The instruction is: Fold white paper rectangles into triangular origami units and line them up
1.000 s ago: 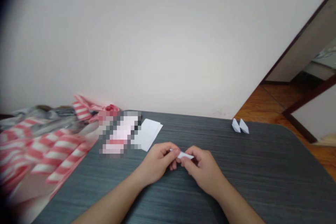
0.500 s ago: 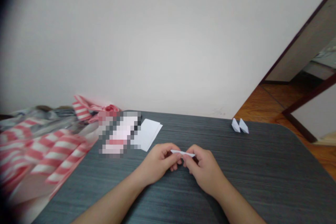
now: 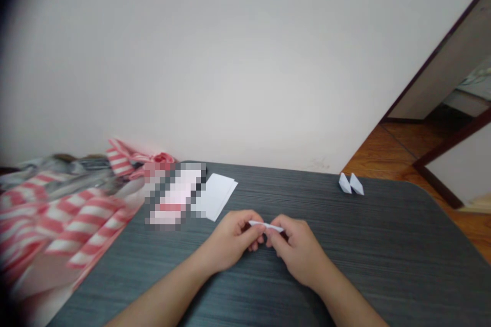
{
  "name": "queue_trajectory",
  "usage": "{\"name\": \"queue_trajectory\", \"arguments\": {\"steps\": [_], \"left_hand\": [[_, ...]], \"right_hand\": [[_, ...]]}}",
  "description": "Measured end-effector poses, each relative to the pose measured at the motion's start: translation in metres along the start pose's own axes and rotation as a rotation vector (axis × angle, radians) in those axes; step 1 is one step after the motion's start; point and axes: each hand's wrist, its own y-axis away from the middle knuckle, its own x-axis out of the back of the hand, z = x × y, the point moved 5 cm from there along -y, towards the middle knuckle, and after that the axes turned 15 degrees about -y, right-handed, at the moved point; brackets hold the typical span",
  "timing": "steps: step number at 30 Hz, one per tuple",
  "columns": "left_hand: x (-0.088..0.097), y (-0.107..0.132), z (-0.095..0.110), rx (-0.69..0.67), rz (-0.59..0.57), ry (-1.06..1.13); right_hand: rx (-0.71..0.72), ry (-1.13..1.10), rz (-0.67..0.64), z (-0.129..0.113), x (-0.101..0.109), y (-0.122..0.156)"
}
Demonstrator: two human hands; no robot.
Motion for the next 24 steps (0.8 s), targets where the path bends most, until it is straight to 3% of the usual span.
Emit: {"name": "queue_trajectory", "arguments": {"steps": [24], "left_hand": [[0.0022, 0.0016, 0.0038, -0.029, 0.001, -0.047]], "right_hand": [[0.014, 0.045, 0.003, -0.0010, 0.0019, -0.0009]]}}
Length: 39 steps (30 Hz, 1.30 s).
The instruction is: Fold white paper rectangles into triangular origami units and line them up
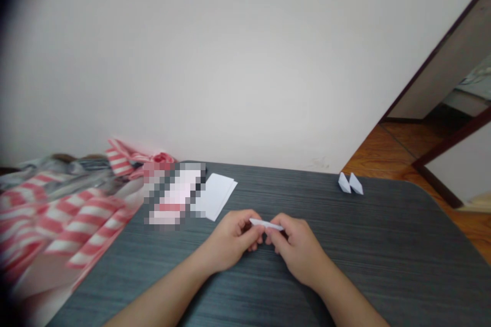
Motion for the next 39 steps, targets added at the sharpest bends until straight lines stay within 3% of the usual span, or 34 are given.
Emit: {"name": "queue_trajectory", "arguments": {"steps": [11, 31, 39], "left_hand": [[-0.002, -0.003, -0.006, 0.041, 0.002, 0.040], [-0.001, -0.001, -0.001, -0.016, -0.005, -0.001], [0.001, -0.002, -0.005, 0.030, 0.026, 0.086]], "right_hand": [[-0.025, -0.003, -0.003, 0.001, 0.001, 0.001], [0.005, -0.016, 0.024, -0.001, 0.003, 0.001], [-0.075, -0.129, 0.092, 0.017, 0.008, 0.001]]}}
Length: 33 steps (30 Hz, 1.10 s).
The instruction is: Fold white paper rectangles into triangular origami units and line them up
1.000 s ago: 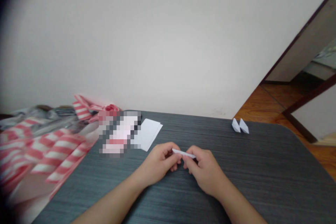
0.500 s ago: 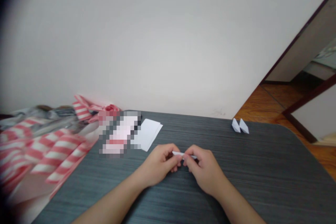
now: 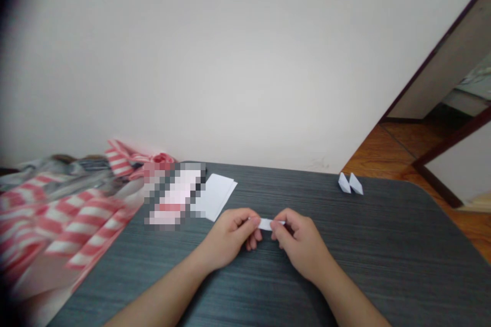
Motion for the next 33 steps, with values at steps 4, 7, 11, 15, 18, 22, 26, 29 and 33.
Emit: {"name": "queue_trajectory", "arguments": {"steps": [4, 7, 11, 15, 18, 22, 26, 29, 33], "left_hand": [[0.000, -0.001, -0.004, 0.028, 0.019, 0.039], [0.000, -0.001, -0.005, 0.030, 0.023, 0.045], [-0.001, -0.002, -0.006, 0.034, 0.027, 0.067], [0.000, -0.004, -0.007, 0.030, 0.051, 0.097], [0.001, -0.005, -0.010, 0.028, 0.082, 0.132], [0.002, -0.006, -0.012, 0.042, 0.091, 0.143], [0.004, -0.004, -0.009, 0.060, 0.113, 0.154], [0.004, -0.004, -0.007, 0.065, 0.118, 0.187], [0.004, -0.005, -0.009, 0.059, 0.129, 0.203]], "right_hand": [[-0.010, -0.013, 0.040, 0.004, 0.006, -0.001], [-0.013, -0.004, 0.037, 0.002, 0.006, -0.001], [-0.012, -0.016, 0.035, 0.000, 0.005, -0.002], [-0.020, -0.023, 0.045, 0.000, 0.006, -0.001], [-0.026, -0.031, 0.053, 0.001, 0.006, 0.000], [-0.039, -0.066, 0.071, 0.002, 0.006, -0.001], [-0.032, -0.150, 0.090, 0.002, 0.004, -0.001], [-0.036, -0.208, 0.056, 0.002, 0.001, 0.000], [-0.042, -0.138, -0.025, 0.003, -0.002, 0.001]]}}
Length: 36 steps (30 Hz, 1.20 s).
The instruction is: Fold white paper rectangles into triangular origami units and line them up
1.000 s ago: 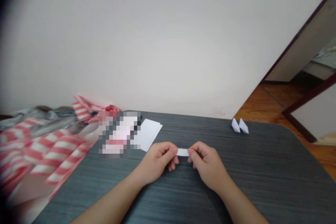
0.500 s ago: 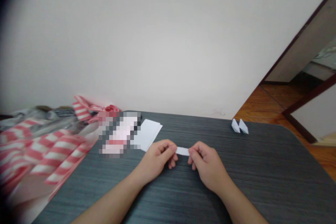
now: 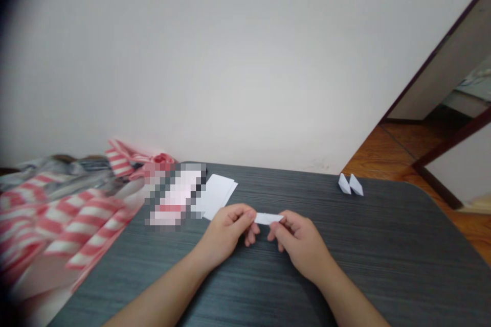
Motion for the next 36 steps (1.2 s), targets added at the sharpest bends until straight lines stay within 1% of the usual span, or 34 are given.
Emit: {"name": "queue_trajectory", "arguments": {"steps": [3, 8, 13, 20, 25, 30, 36], "left_hand": [[-0.001, -0.001, -0.002, 0.001, -0.022, -0.015], [-0.004, -0.002, -0.001, -0.012, -0.076, -0.010], [-0.005, -0.001, 0.002, -0.005, -0.118, -0.044], [-0.005, 0.001, 0.003, 0.002, -0.104, -0.064], [-0.007, 0.002, 0.004, -0.006, -0.127, -0.093], [-0.008, 0.004, 0.005, -0.033, -0.176, -0.153], [-0.005, 0.006, 0.005, -0.056, -0.159, -0.182]], "right_hand": [[0.013, 0.060, -0.004, -0.001, 0.002, 0.000], [0.045, 0.078, 0.016, -0.005, 0.005, 0.000], [0.044, 0.090, 0.013, -0.008, 0.001, 0.001], [0.030, 0.017, -0.005, -0.006, -0.005, 0.000], [0.021, 0.099, -0.003, -0.006, -0.002, 0.000], [0.043, 0.112, -0.031, -0.010, -0.006, 0.001], [0.042, 0.095, -0.034, -0.008, -0.008, 0.000]]}}
